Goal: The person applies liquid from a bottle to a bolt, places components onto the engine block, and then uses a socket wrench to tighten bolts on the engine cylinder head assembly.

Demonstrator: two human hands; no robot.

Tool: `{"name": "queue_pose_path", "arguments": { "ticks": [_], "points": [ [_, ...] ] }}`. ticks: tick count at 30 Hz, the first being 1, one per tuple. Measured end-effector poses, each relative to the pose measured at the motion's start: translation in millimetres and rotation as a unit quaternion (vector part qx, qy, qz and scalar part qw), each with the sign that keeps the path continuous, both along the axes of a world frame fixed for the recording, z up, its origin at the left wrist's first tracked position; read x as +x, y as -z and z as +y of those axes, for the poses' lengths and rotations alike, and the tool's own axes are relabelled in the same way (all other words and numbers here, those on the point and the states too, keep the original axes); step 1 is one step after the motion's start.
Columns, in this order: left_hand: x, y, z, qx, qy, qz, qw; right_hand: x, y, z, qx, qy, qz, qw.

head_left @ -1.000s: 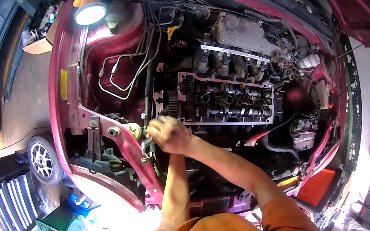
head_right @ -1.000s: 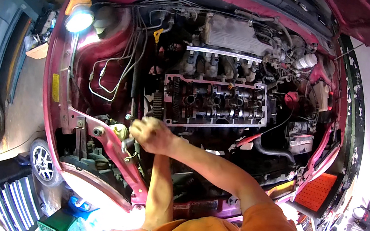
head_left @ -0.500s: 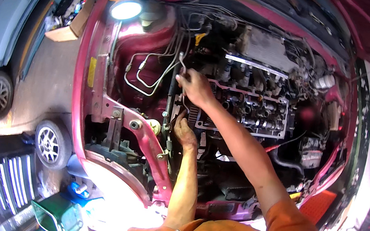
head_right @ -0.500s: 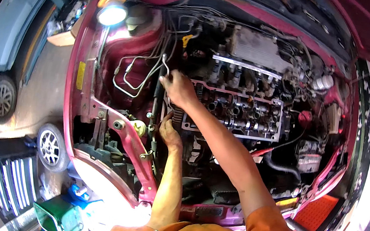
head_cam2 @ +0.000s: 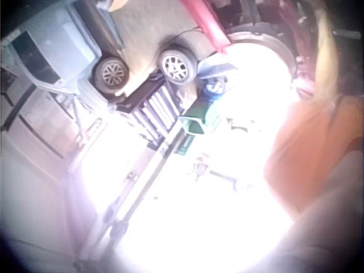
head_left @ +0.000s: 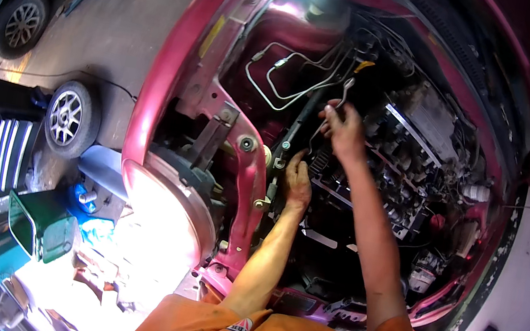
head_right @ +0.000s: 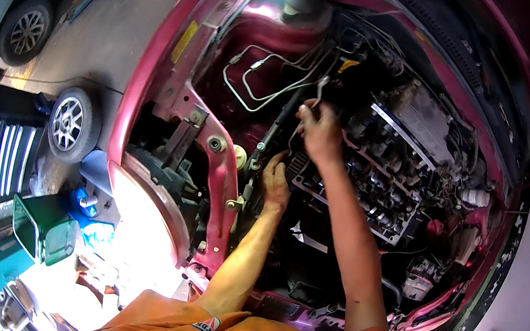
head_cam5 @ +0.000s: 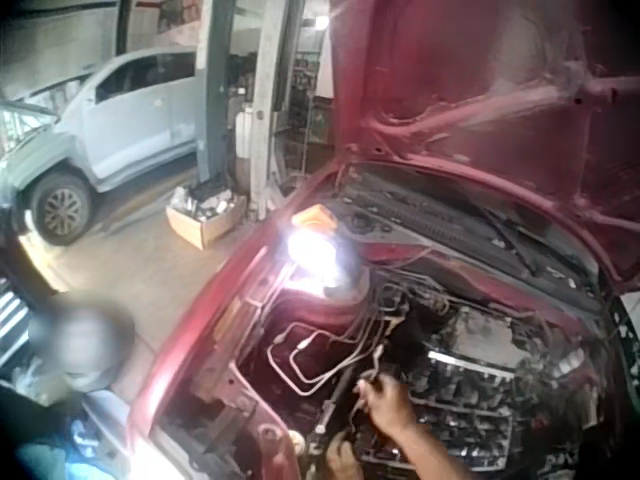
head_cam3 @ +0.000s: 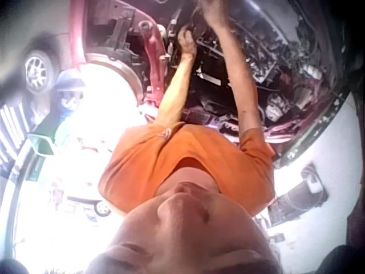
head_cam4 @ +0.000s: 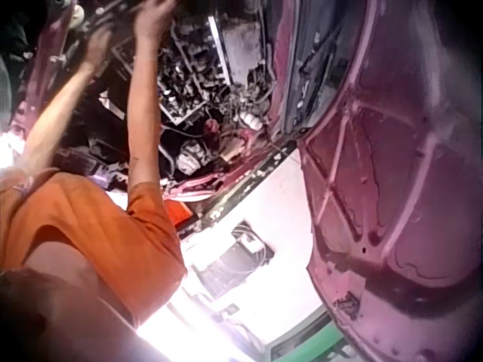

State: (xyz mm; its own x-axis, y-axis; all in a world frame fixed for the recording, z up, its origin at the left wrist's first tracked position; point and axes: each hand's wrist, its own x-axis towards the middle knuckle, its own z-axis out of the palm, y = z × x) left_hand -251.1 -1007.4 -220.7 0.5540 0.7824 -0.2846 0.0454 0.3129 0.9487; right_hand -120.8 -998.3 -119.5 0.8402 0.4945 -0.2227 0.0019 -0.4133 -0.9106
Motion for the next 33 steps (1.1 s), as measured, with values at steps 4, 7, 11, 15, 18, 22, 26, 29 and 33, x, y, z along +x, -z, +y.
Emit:
{"name": "queue_pose_path", "arguments": {
  "ticks": [4, 7, 11, 15, 18, 22, 26, 29, 33],
  "points": [
    [-1.3, -1.5, 1.1, -0.010, 0.012, -0.002, 1.000, 12.2, 4.7, -3.1, 0.052, 0.016, 0.168, 0.984],
    [1.5, 6.2, -5.7, -0.028, 0.009, -0.005, 1.000, -47.7, 3.9, -15.1, 0.104, 0.030, -0.056, 0.993],
    [3.9, 75.5, -31.8, -0.059, -0.076, -0.364, 0.926, -103.5, 1.7, -28.7, 0.011, -0.325, -0.455, 0.829],
    [0.5, 53.9, -32.7, -0.060, -0.079, -0.136, 0.986, -83.9, 1.2, -15.9, 0.106, -0.230, -0.383, 0.888],
    [0.3, 4.5, -10.8, -0.059, -0.034, 0.004, 0.998, -50.5, -19.7, 5.4, -0.053, -0.083, -0.216, 0.971],
    [-2.1, -4.1, 1.6, -0.048, 0.010, 0.021, 0.999, 12.1, -4.8, 17.1, -0.017, -0.005, 0.068, 0.998],
    [1.2, 4.6, -6.1, -0.066, -0.005, -0.002, 0.998, -26.0, -10.7, 4.4, -0.023, -0.006, -0.033, 0.999],
    [3.3, 41.1, -26.4, -0.082, -0.012, -0.108, 0.991, -84.3, -6.9, -16.0, 0.025, -0.211, -0.367, 0.906],
    [1.3, 64.2, -41.4, -0.116, -0.035, -0.244, 0.962, -111.0, 1.8, -25.4, 0.011, -0.278, -0.437, 0.855]
  ]
}}
